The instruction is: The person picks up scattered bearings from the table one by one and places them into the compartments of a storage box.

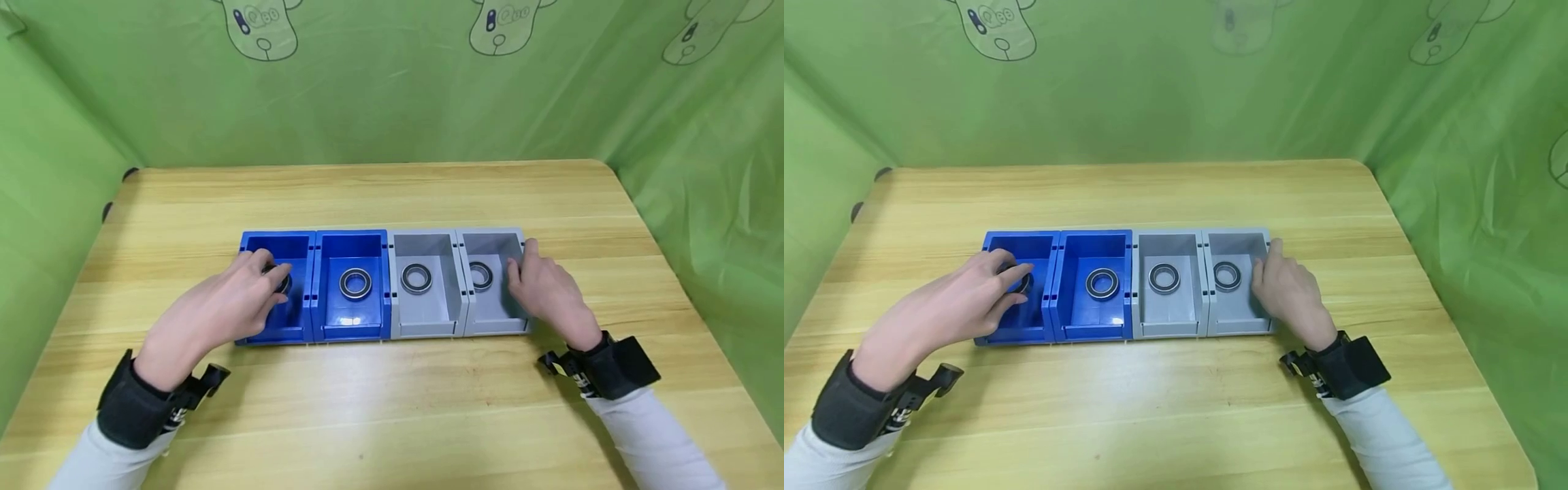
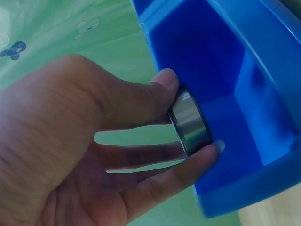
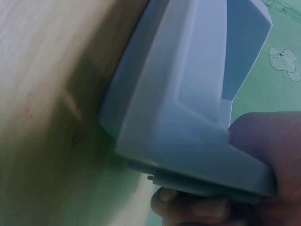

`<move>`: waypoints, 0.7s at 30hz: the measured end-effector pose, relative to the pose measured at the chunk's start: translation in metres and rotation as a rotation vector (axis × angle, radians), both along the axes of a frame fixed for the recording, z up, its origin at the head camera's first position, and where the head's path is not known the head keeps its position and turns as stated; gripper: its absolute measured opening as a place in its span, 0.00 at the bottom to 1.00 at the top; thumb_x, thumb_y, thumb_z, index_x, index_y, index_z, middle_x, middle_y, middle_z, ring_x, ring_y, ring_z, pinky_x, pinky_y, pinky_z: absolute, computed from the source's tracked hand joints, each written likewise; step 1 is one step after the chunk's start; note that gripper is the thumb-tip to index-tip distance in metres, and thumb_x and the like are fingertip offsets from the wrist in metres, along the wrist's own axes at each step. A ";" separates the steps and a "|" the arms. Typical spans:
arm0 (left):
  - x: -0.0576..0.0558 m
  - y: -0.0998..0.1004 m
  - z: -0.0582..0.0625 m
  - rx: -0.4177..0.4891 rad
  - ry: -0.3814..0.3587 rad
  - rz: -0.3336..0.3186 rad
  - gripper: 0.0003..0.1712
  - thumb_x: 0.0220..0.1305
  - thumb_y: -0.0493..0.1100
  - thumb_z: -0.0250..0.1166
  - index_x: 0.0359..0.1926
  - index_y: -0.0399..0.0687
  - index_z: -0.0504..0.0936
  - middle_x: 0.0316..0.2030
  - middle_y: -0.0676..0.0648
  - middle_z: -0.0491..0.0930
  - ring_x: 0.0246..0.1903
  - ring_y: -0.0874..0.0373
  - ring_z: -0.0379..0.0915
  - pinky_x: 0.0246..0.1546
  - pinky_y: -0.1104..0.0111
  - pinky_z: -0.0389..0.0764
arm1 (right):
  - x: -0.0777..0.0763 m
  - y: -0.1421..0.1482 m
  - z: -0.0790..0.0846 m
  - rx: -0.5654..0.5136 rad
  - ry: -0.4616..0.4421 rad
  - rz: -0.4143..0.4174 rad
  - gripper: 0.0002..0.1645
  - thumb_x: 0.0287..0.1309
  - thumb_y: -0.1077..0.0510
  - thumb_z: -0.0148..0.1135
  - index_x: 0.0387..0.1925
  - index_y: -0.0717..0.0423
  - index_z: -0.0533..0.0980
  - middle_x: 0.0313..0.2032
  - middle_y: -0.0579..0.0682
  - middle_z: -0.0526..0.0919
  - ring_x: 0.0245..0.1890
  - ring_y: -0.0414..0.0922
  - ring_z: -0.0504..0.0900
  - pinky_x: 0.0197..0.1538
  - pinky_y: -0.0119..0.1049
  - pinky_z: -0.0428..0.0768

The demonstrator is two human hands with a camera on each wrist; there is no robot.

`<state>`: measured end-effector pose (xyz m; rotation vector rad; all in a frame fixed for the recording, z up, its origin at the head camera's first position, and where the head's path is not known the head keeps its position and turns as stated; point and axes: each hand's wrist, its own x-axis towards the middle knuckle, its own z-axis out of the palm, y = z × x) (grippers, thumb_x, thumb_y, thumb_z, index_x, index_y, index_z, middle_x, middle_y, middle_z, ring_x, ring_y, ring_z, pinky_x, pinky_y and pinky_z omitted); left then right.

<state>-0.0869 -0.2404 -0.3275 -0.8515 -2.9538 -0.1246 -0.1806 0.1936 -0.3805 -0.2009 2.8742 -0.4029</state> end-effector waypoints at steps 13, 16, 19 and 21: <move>-0.019 0.000 -0.015 -0.053 -0.135 0.049 0.21 0.65 0.39 0.71 0.54 0.29 0.82 0.36 0.37 0.78 0.31 0.50 0.69 0.33 0.60 0.76 | 0.001 0.000 0.000 0.007 -0.037 -0.008 0.24 0.77 0.51 0.38 0.55 0.72 0.58 0.23 0.61 0.72 0.19 0.52 0.74 0.20 0.40 0.68; -0.022 0.001 -0.018 -0.048 -0.145 0.058 0.19 0.65 0.39 0.71 0.53 0.29 0.82 0.36 0.37 0.77 0.31 0.49 0.70 0.33 0.59 0.77 | 0.001 0.000 0.000 0.005 -0.027 -0.010 0.24 0.78 0.51 0.38 0.55 0.72 0.58 0.23 0.61 0.72 0.20 0.52 0.75 0.20 0.40 0.68; -0.024 0.002 -0.020 -0.042 -0.149 0.061 0.19 0.65 0.38 0.70 0.53 0.29 0.82 0.35 0.38 0.76 0.31 0.49 0.71 0.33 0.58 0.78 | 0.000 -0.001 0.001 0.006 -0.023 -0.013 0.24 0.77 0.51 0.39 0.55 0.72 0.59 0.23 0.61 0.72 0.20 0.52 0.74 0.20 0.40 0.68; -0.025 0.002 -0.022 -0.041 -0.157 0.065 0.19 0.66 0.38 0.70 0.53 0.29 0.82 0.35 0.38 0.76 0.31 0.49 0.71 0.34 0.57 0.79 | 0.000 -0.001 0.001 0.006 -0.025 -0.012 0.24 0.77 0.51 0.39 0.55 0.72 0.59 0.23 0.60 0.72 0.19 0.52 0.74 0.20 0.40 0.68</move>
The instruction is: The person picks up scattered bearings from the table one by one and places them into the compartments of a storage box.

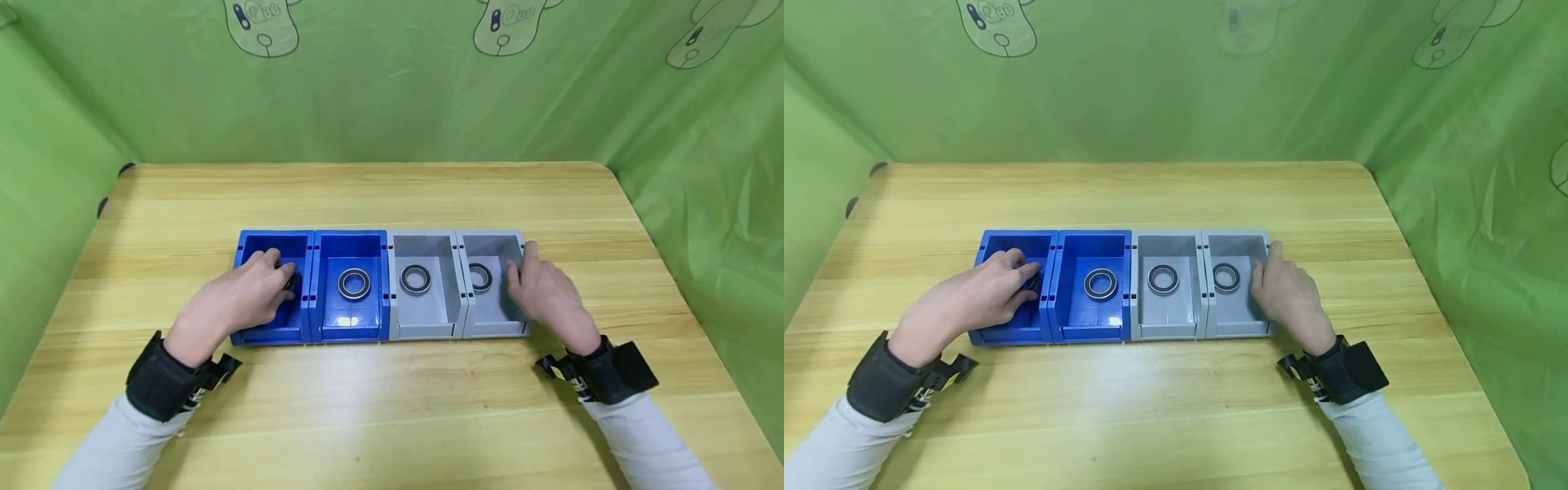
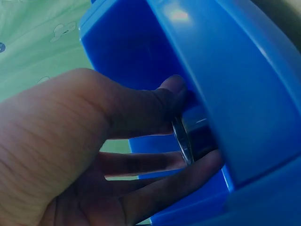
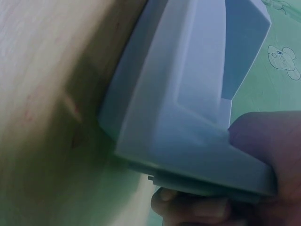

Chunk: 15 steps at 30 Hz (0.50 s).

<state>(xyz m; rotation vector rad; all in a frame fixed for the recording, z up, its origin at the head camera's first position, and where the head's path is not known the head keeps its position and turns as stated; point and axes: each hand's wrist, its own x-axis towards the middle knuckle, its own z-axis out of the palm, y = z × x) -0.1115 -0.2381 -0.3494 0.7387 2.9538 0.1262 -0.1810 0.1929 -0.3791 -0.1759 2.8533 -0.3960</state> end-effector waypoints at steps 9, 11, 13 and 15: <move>-0.002 0.003 -0.006 -0.027 -0.045 0.024 0.20 0.66 0.37 0.69 0.55 0.28 0.81 0.37 0.36 0.77 0.33 0.48 0.73 0.35 0.56 0.80 | 0.003 0.001 -0.001 -0.004 -0.006 0.001 0.24 0.77 0.51 0.38 0.56 0.72 0.58 0.22 0.59 0.71 0.19 0.51 0.73 0.20 0.39 0.67; -0.002 0.003 -0.008 -0.032 -0.052 0.029 0.19 0.65 0.36 0.69 0.54 0.29 0.81 0.37 0.36 0.77 0.33 0.48 0.73 0.35 0.55 0.81 | 0.003 0.000 -0.001 -0.006 -0.006 0.004 0.25 0.77 0.52 0.38 0.56 0.72 0.58 0.22 0.58 0.70 0.18 0.50 0.73 0.19 0.39 0.66; -0.002 0.004 -0.010 -0.039 -0.055 0.036 0.18 0.65 0.36 0.69 0.53 0.29 0.81 0.37 0.36 0.77 0.33 0.48 0.73 0.35 0.55 0.81 | 0.002 -0.001 0.000 -0.010 -0.001 0.008 0.25 0.77 0.52 0.38 0.57 0.72 0.58 0.22 0.58 0.70 0.18 0.50 0.73 0.20 0.39 0.66; -0.001 0.004 -0.011 -0.045 -0.052 0.039 0.17 0.64 0.35 0.69 0.51 0.29 0.81 0.37 0.36 0.77 0.33 0.48 0.73 0.36 0.55 0.81 | 0.001 -0.002 0.002 -0.010 0.004 0.010 0.25 0.77 0.52 0.38 0.57 0.72 0.58 0.22 0.57 0.70 0.18 0.50 0.72 0.20 0.39 0.66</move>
